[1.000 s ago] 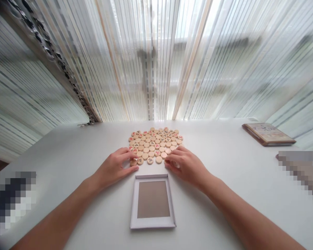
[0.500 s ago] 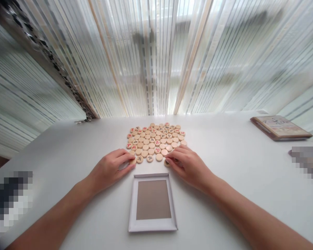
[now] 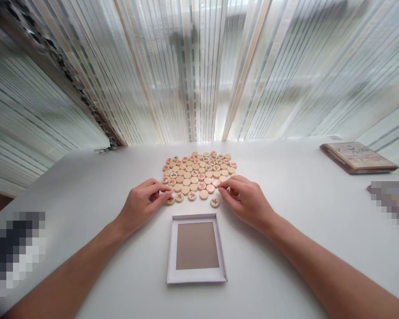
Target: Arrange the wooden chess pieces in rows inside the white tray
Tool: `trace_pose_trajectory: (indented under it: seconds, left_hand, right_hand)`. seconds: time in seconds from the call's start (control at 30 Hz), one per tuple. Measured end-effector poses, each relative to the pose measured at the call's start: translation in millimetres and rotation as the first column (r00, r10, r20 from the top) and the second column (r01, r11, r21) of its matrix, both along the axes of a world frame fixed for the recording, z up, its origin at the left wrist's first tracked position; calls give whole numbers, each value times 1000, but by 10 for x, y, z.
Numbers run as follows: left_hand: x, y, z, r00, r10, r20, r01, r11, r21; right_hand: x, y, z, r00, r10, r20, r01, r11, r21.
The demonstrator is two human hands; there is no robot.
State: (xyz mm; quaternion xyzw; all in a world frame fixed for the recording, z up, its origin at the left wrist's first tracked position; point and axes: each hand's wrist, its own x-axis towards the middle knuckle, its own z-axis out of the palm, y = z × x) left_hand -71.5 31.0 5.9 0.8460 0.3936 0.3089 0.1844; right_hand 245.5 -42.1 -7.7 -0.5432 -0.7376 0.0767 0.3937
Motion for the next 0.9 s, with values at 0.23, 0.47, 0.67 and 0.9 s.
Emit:
trace_pose_trajectory:
  seconds: [0.23, 0.47, 0.67, 0.9]
  left_hand:
    - [-114, 123, -79, 995, -61, -80, 65, 997, 49]
    - [-133, 163, -114, 982, -135, -133, 149, 983, 103]
    - [-108, 99, -52, 968, -154, -197, 186, 970, 159]
    - [-92, 103, -77, 988, -126, -92, 138, 982, 133]
  right_hand:
    - [78, 44, -19, 995, -102, 7, 102, 995, 8]
    - [85, 53, -41, 992, -53, 111, 49, 998, 41]
    - [51, 19, -24, 989, -36, 145, 31, 999, 32]
    - [-6, -22, 14, 982, 1, 190, -11, 999, 52]
